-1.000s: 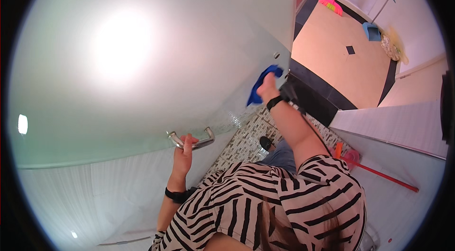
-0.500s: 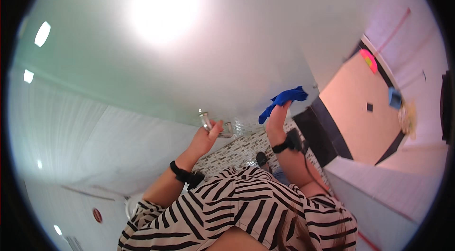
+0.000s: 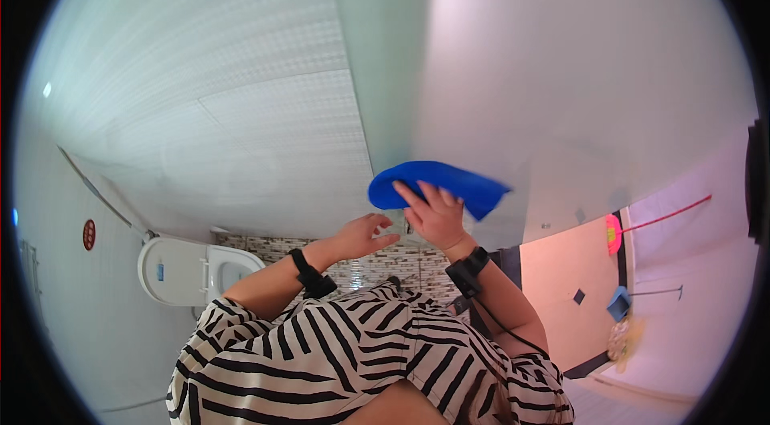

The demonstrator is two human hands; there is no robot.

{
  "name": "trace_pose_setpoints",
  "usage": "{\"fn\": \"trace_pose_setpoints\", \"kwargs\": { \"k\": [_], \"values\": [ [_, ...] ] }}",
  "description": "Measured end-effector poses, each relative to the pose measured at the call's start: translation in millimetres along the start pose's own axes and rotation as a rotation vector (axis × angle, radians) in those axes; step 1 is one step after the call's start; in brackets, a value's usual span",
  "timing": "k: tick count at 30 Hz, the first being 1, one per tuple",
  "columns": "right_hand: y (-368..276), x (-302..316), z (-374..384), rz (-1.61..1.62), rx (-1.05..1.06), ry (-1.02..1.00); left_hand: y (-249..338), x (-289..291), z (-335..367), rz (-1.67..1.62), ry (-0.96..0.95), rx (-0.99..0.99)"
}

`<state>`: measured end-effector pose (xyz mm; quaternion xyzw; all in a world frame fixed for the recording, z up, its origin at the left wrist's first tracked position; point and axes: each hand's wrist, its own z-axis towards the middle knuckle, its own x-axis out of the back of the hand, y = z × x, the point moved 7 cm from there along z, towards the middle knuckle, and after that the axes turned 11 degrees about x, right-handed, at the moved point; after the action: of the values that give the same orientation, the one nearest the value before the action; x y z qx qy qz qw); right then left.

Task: Wiping the frosted glass door and handle of a shower enclosure with a blue cloth.

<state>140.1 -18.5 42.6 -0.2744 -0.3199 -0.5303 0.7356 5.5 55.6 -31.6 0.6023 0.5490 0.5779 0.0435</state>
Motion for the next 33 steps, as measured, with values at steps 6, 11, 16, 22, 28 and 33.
{"fn": "trace_pose_setpoints", "kwargs": {
  "k": [6,11,16,22,28,33],
  "values": [
    [4,34,100,0.328,0.183,-0.089,-31,3,-25,-0.068,-0.028,0.137],
    [-24,135,179,0.04,0.3,0.357,-41,1,-41,-0.137,0.016,0.133],
    [-15,92,151,0.014,0.3,0.133,-49,-7,-48,-0.231,0.054,0.199],
    [43,31,56,0.675,-0.11,-0.061,-39,-21,-48,-0.279,0.085,0.175],
    [50,64,-15,0.259,-0.053,0.005,-1,-35,-54,-0.23,0.121,0.163],
    [-5,72,-16,0.339,0.026,0.115,12,-30,-57,-0.596,0.305,0.093]
  ]
}}
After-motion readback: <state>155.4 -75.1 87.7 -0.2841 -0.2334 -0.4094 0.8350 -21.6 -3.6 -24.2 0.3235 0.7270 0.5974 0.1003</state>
